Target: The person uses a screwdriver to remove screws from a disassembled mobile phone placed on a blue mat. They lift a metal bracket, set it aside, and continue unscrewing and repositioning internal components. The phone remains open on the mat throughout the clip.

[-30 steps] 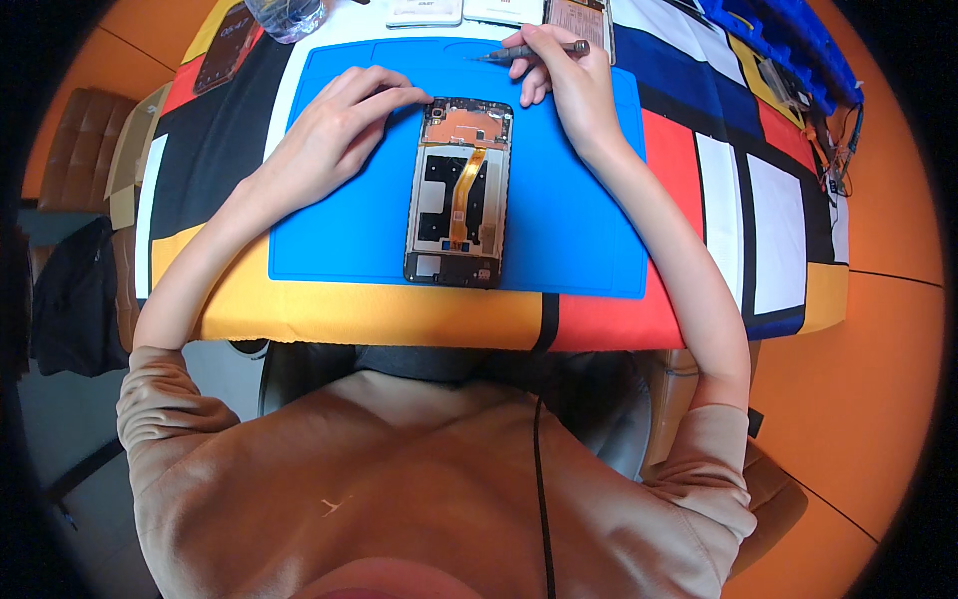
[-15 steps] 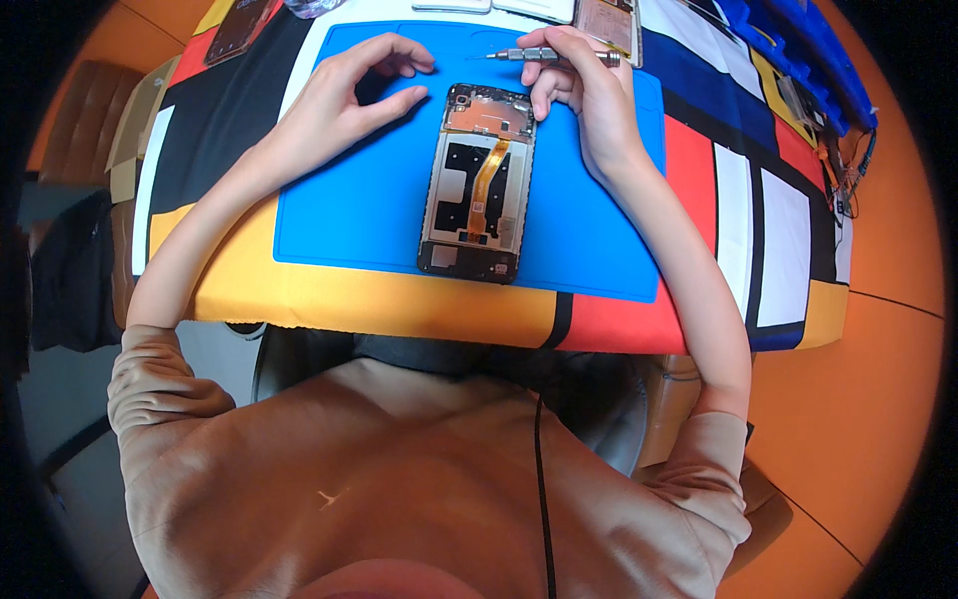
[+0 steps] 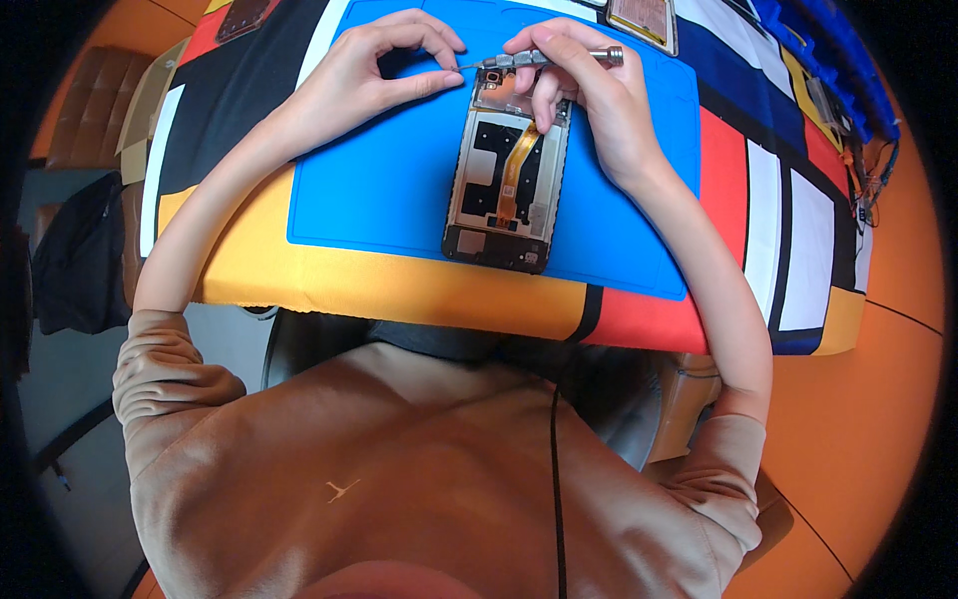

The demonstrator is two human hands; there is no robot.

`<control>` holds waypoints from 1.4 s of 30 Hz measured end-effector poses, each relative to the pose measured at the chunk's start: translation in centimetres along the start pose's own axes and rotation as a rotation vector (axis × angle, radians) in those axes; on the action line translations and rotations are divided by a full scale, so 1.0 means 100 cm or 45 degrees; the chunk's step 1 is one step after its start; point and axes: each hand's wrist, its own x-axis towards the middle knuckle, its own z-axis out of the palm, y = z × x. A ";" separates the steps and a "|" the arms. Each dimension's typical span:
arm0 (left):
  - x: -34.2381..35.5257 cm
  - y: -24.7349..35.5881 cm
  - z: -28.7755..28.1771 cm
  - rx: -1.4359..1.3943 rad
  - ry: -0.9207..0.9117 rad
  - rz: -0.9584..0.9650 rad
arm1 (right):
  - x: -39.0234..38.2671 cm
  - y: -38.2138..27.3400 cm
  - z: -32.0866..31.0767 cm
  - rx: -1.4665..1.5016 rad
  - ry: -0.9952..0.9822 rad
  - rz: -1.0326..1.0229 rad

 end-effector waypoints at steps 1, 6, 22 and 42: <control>0.001 -0.001 0.002 0.015 0.004 -0.008 | 0.000 0.000 0.000 0.005 0.000 -0.022; 0.001 0.007 -0.003 -0.061 -0.105 -0.153 | -0.003 0.000 -0.002 -0.078 0.056 0.064; 0.002 0.022 -0.009 -0.129 -0.130 -0.215 | -0.004 0.004 -0.006 -0.102 0.078 0.086; 0.003 0.030 -0.011 -0.102 -0.134 -0.253 | -0.005 0.007 -0.006 -0.067 0.073 0.080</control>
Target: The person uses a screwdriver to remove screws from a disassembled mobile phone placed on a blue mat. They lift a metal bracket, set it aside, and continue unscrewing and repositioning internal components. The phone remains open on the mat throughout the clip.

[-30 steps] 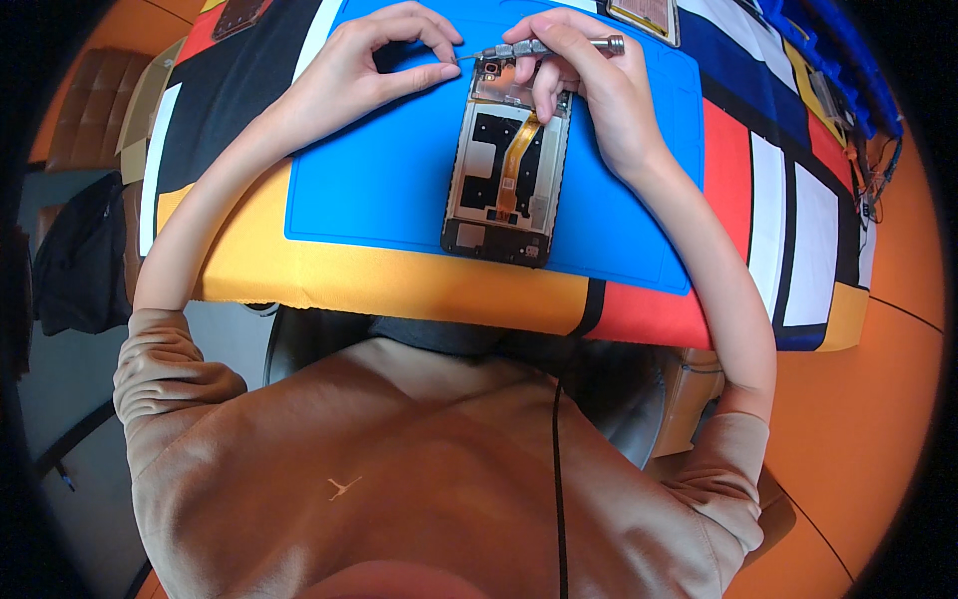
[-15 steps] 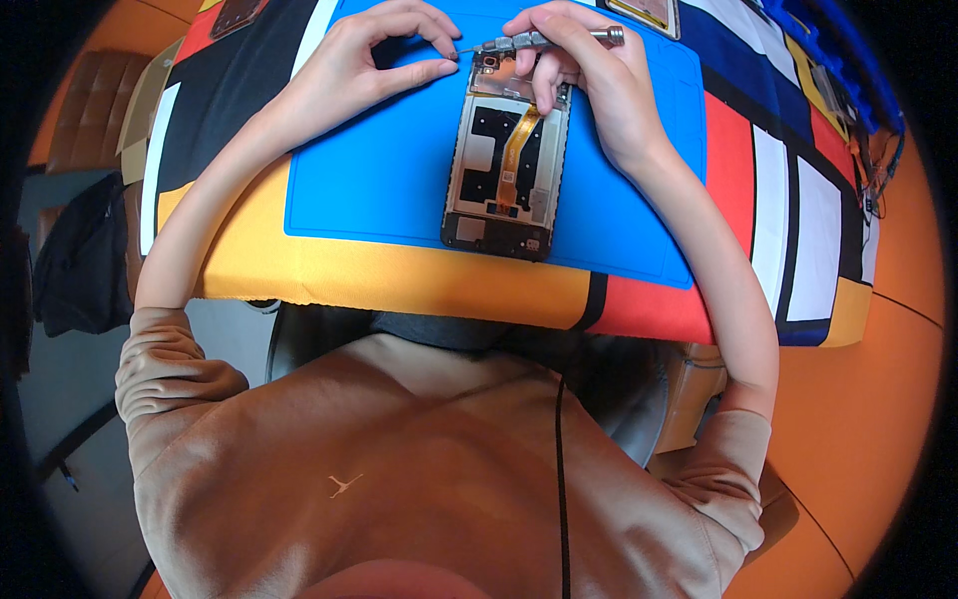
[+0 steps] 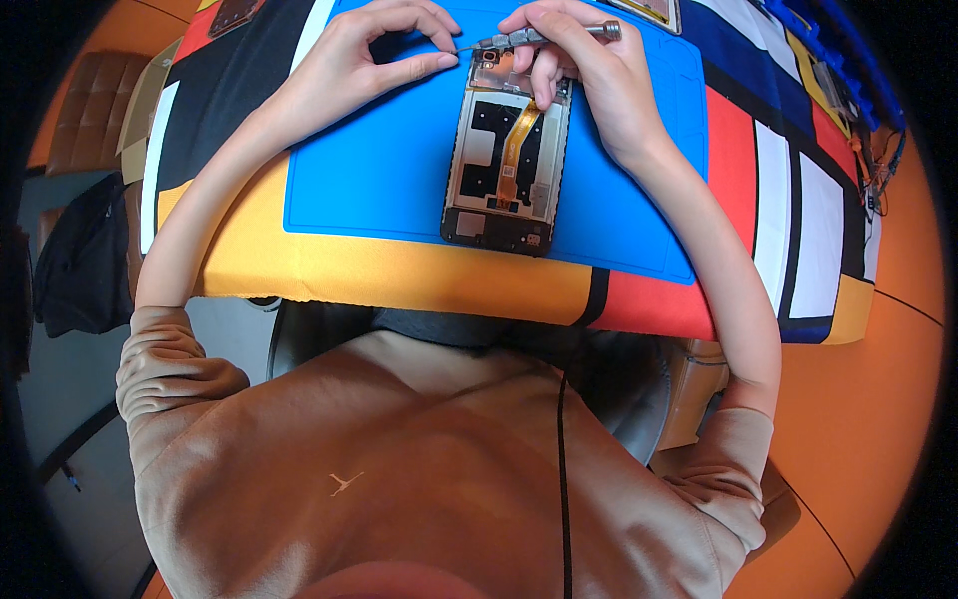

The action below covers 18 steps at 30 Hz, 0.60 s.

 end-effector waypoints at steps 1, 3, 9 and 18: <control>0.000 0.000 0.000 0.004 0.001 -0.002 | 0.000 0.000 0.000 0.001 -0.002 0.005; -0.001 0.000 0.000 0.015 0.001 0.001 | 0.000 0.000 0.000 -0.015 -0.008 -0.003; -0.001 -0.002 0.000 0.013 -0.002 0.040 | 0.001 0.000 0.000 -0.058 0.002 -0.013; -0.001 0.000 -0.001 0.033 -0.014 0.042 | -0.001 0.002 0.000 -0.081 0.000 -0.029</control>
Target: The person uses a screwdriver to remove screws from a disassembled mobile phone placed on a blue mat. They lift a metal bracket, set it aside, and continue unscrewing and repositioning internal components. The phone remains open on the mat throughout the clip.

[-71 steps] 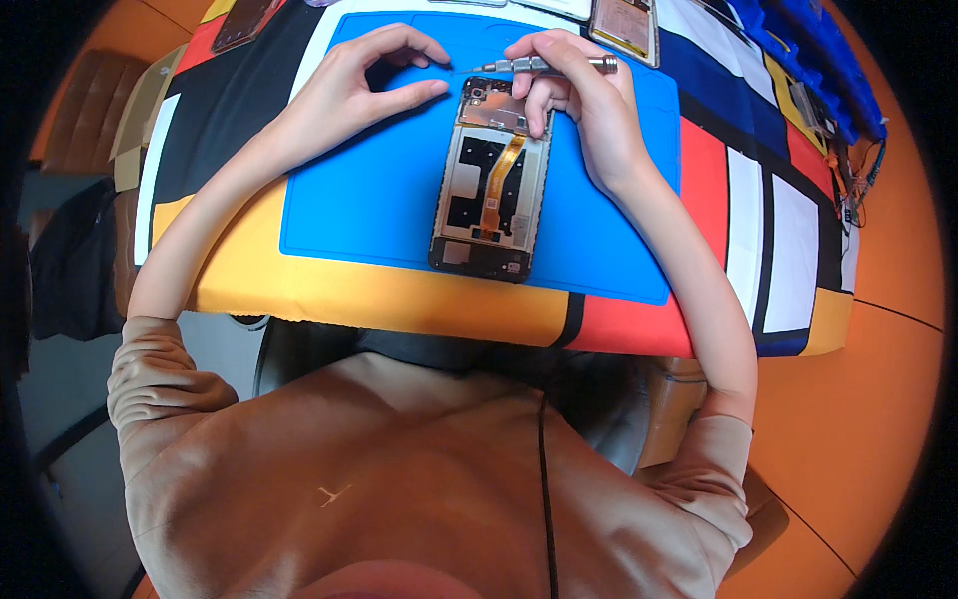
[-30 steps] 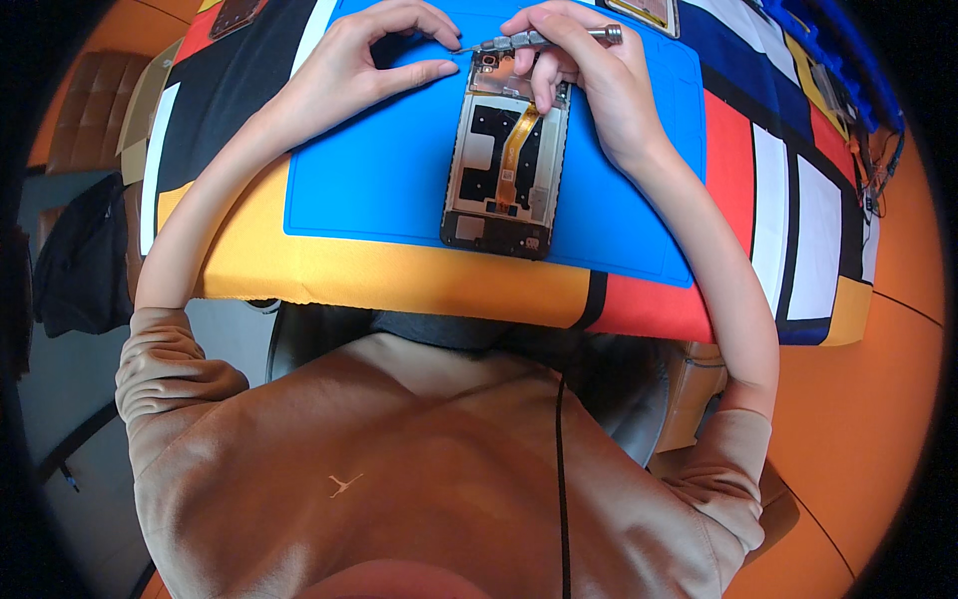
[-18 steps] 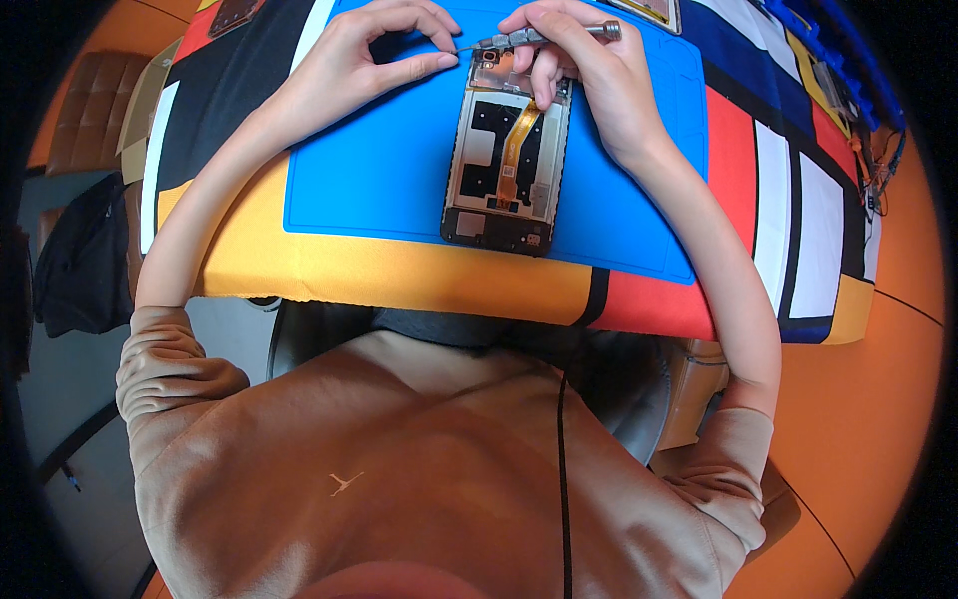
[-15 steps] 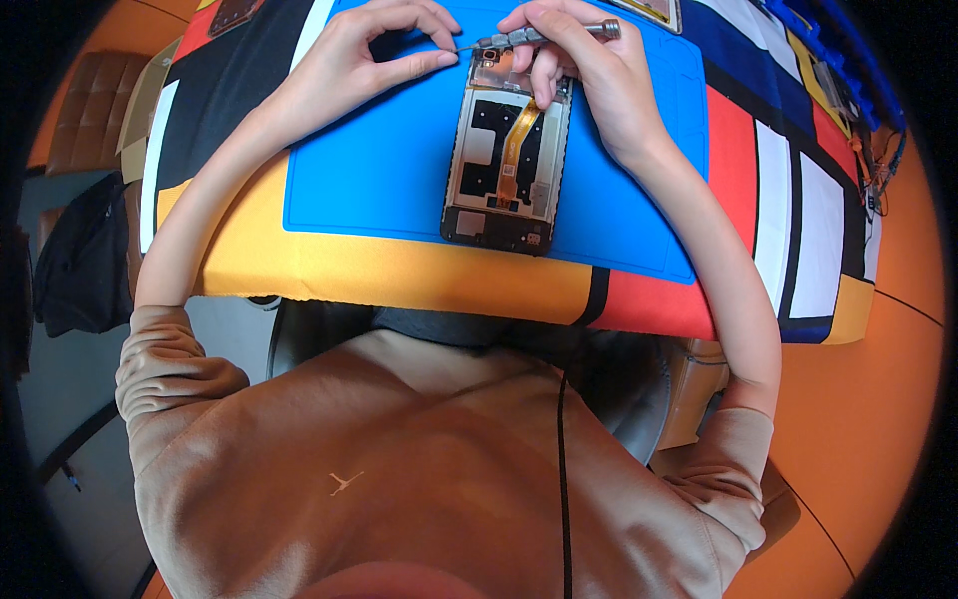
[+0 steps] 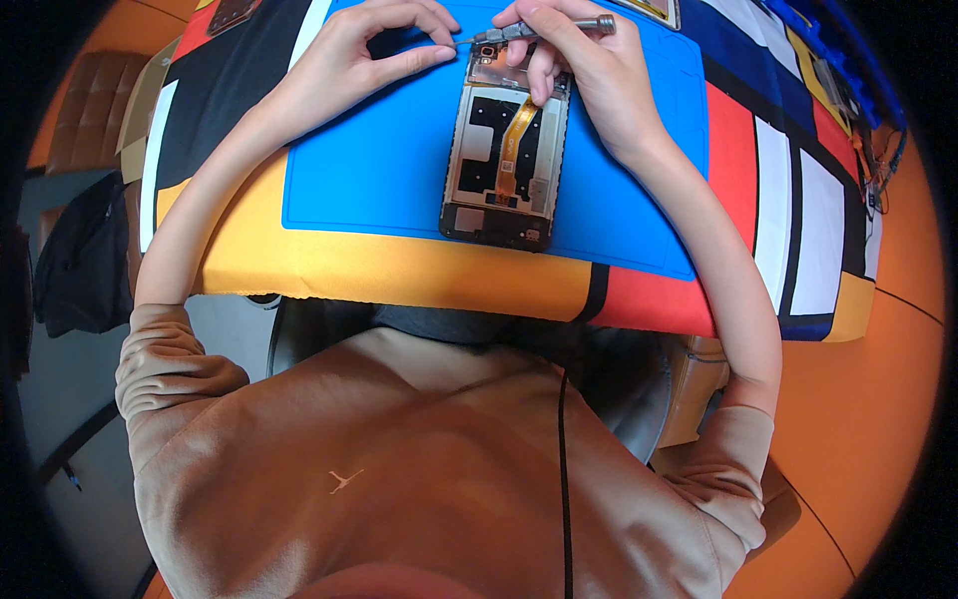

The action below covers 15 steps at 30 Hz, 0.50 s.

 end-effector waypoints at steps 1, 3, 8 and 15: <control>0.001 0.000 0.000 -0.004 -0.009 0.000 | 0.000 0.000 0.000 0.000 0.002 0.007; 0.001 0.001 -0.001 -0.014 -0.018 -0.042 | 0.001 -0.002 0.002 0.010 -0.010 0.005; -0.002 0.003 0.002 -0.108 0.073 -0.134 | 0.003 -0.016 0.008 0.000 0.204 -0.024; -0.003 0.006 -0.001 -0.085 0.062 -0.178 | 0.012 -0.032 -0.001 -0.064 0.435 -0.182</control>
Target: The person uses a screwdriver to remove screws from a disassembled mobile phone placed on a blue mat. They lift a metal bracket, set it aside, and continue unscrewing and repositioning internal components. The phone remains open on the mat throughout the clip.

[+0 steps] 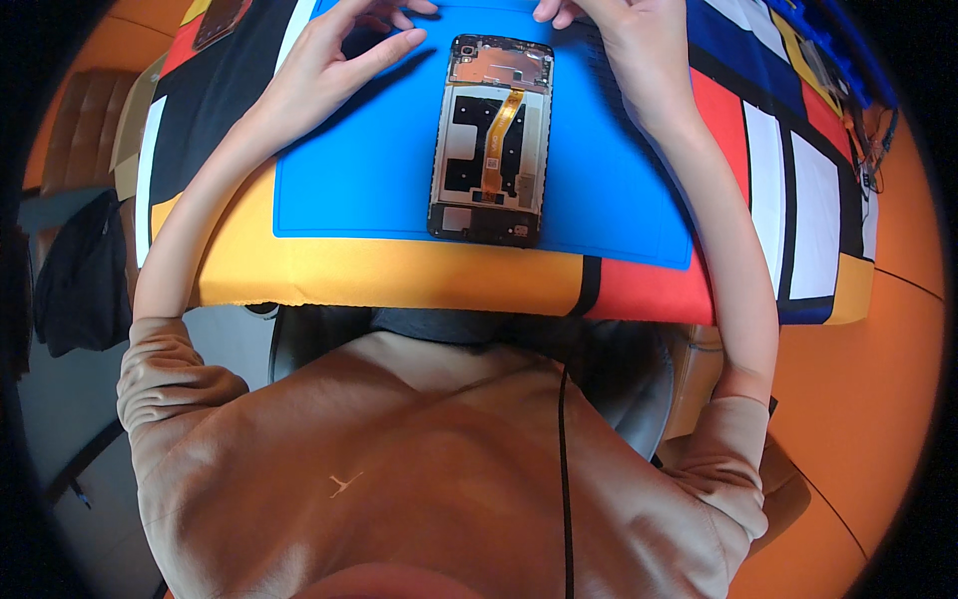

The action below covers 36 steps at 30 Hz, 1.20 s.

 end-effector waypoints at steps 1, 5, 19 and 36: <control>0.000 0.001 -0.001 -0.002 -0.003 0.023 | 0.001 0.001 -0.001 0.004 0.030 0.002; 0.001 0.004 -0.002 0.051 -0.033 0.026 | -0.004 0.006 0.000 -0.118 0.127 -0.089; -0.001 0.006 -0.002 0.060 -0.051 0.047 | -0.010 0.022 -0.001 -0.418 0.000 -0.235; -0.003 0.004 -0.001 0.064 -0.049 0.081 | -0.011 0.027 -0.002 -0.482 -0.072 -0.319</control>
